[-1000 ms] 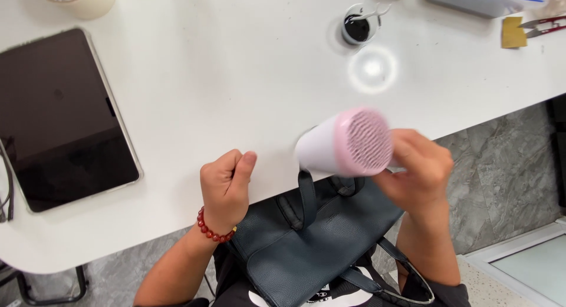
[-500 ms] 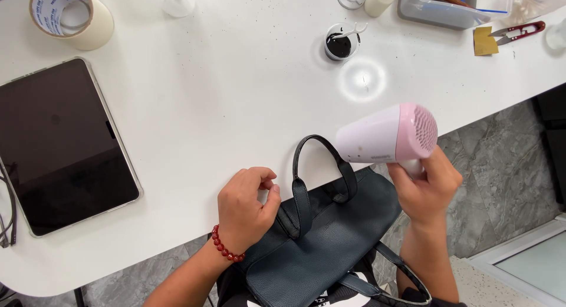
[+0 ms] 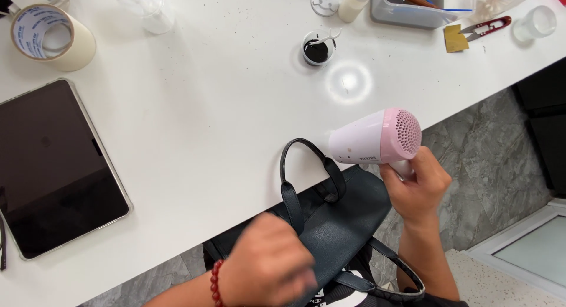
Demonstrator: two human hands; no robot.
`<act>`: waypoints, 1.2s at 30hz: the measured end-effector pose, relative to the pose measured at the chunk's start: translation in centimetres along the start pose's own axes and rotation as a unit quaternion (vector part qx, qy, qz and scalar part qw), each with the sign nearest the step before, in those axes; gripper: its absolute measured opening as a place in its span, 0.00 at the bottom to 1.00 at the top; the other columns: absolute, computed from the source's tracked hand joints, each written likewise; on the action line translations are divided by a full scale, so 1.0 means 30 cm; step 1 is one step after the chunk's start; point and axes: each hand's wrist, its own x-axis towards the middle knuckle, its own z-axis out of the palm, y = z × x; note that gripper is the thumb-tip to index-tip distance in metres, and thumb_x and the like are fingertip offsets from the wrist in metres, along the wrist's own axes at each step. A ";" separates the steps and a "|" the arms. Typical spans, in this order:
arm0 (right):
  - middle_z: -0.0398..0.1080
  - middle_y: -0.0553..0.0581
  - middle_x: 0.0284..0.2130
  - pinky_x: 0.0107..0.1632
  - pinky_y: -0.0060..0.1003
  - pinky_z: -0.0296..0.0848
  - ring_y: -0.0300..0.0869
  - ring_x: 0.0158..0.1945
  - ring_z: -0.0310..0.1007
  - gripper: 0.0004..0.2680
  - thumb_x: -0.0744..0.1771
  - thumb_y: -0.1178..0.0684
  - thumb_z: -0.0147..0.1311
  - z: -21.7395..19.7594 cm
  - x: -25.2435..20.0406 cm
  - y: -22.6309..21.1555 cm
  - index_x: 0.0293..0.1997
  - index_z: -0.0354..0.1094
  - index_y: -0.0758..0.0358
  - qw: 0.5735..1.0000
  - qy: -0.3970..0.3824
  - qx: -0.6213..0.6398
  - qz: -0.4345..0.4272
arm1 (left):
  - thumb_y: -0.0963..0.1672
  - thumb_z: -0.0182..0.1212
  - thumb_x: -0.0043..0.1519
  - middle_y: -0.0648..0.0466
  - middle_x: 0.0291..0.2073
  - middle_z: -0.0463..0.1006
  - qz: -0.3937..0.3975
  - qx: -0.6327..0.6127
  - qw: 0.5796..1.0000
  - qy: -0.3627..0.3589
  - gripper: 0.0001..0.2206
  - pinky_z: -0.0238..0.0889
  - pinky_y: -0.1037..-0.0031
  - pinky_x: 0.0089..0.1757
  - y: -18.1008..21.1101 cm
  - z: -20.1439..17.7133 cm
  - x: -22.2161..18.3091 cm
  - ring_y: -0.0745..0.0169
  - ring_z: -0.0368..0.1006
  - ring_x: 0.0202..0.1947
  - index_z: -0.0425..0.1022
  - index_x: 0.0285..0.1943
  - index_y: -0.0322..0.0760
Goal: Applying and drying edge finish on a leather handbag handle.
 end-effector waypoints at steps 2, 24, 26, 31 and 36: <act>0.75 0.56 0.36 0.34 0.28 0.72 0.36 0.33 0.76 0.10 0.63 0.63 0.68 0.011 0.003 -0.006 0.46 0.72 0.68 1.000 0.009 0.006 -0.001 | 0.49 0.67 0.60 0.56 0.33 0.74 0.089 -0.137 0.967 -0.193 0.11 0.62 0.63 0.41 0.029 0.006 -0.006 0.55 0.72 0.39 0.76 0.43 0.40; 0.76 0.58 0.42 0.40 0.30 0.75 0.39 0.38 0.79 0.14 0.64 0.62 0.70 -0.070 0.096 -0.051 0.53 0.73 0.66 0.995 -0.033 0.045 -0.083 | 0.41 0.61 0.59 0.41 0.25 0.79 0.018 -0.040 0.909 -0.413 0.12 0.71 0.62 0.27 0.188 -0.036 -0.079 0.46 0.79 0.28 0.77 0.46 0.23; 0.77 0.59 0.40 0.40 0.32 0.76 0.42 0.39 0.80 0.14 0.63 0.63 0.70 -0.109 0.119 -0.063 0.53 0.74 0.65 0.990 -0.062 -0.004 -0.126 | 0.42 0.61 0.58 0.42 0.36 0.81 0.105 -0.053 0.956 -0.267 0.15 0.75 0.64 0.37 0.195 -0.083 -0.093 0.46 0.81 0.37 0.77 0.51 0.24; 0.77 0.59 0.42 0.39 0.33 0.77 0.43 0.40 0.79 0.15 0.62 0.60 0.70 -0.169 0.198 -0.100 0.53 0.74 0.65 0.978 -0.112 -0.023 -0.171 | 0.41 0.59 0.65 0.42 0.41 0.82 0.109 -0.104 0.967 -0.207 0.10 0.78 0.65 0.44 0.216 -0.157 -0.098 0.48 0.82 0.44 0.78 0.52 0.28; 0.78 0.59 0.41 0.34 0.31 0.76 0.41 0.36 0.79 0.14 0.63 0.58 0.71 -0.166 0.346 -0.102 0.53 0.75 0.65 0.945 -0.219 -0.023 -0.242 | 0.43 0.55 0.73 0.39 0.49 0.82 0.018 -0.321 0.914 -0.246 0.15 0.79 0.63 0.50 0.147 -0.210 -0.238 0.44 0.82 0.51 0.75 0.59 0.21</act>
